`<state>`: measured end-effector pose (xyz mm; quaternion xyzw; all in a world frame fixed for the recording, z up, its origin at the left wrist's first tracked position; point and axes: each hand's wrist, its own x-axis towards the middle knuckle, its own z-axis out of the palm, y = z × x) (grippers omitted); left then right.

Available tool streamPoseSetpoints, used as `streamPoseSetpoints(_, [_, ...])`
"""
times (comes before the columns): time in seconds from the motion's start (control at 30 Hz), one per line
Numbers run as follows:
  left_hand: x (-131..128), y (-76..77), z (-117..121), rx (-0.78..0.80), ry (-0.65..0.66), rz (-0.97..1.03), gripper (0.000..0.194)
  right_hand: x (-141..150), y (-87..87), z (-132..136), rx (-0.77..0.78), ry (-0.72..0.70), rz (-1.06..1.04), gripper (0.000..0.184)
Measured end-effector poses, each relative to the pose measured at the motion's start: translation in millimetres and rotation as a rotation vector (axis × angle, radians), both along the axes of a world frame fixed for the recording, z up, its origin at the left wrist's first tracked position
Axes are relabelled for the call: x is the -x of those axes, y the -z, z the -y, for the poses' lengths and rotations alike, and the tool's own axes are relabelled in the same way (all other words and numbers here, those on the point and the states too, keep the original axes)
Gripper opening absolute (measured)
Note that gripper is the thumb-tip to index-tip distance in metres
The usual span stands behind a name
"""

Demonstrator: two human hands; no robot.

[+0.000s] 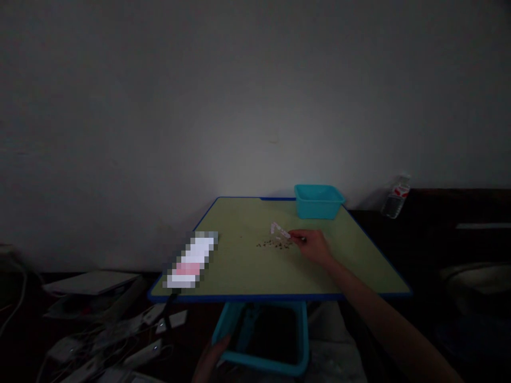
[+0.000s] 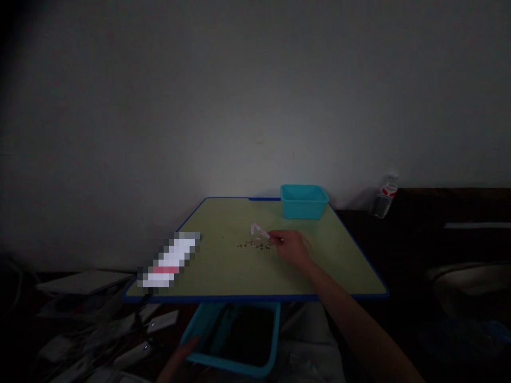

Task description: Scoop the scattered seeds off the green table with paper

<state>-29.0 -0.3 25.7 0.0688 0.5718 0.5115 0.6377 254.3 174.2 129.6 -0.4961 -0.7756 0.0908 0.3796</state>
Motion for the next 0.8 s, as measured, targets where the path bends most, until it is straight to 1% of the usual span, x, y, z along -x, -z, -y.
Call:
streamPoseSetpoints(0.1, [-1.7, -1.5, 5.2, 0.036, -0.015, -0.010, 0.052, -3.3, 3.7, 18.3, -0.055, 0.027, 0.076, 0.028])
streamPoseSetpoints(0.23, [-5.7, 2.3, 13.1, 0.015, -0.033, -0.024, 0.058, -7.7, 12.3, 32.1, -0.082, 0.053, 0.121, 0.029])
streamPoseSetpoints(0.3, [-7.2, 6.2, 15.0, -0.019, -0.055, -0.030, 0.056, -7.1, 14.9, 34.0, -0.079, 0.048, 0.127, 0.029])
streamPoseSetpoints(0.4, [-7.9, 9.3, 15.9, -0.044, -0.079, -0.038, 0.047, -3.3, 15.2, 35.2, -0.062, 0.047, 0.147, 0.031])
streamPoseSetpoints(0.47, [-7.8, 7.3, 16.7, -0.046, -0.076, -0.048, 0.045, -1.4, 14.4, 36.1, -0.058, 0.055, 0.167, 0.031])
streamPoseSetpoints(0.6, [-9.0, -3.2, 21.0, -0.060, -0.041, -0.034, 0.049, -2.8, 14.3, 36.0, -0.053, 0.073, 0.178, 0.032])
streamPoseSetpoints(0.7, [-10.4, -8.4, 21.2, -0.102, -0.038, -0.012, 0.051, -5.8, 15.4, 34.2, -0.053, 0.083, 0.172, 0.032])
streamPoseSetpoints(0.8, [-10.1, -8.2, 14.3, -0.044, -0.045, 0.004, 0.060, -7.5, 15.9, 33.1, -0.058, 0.096, 0.182, 0.032])
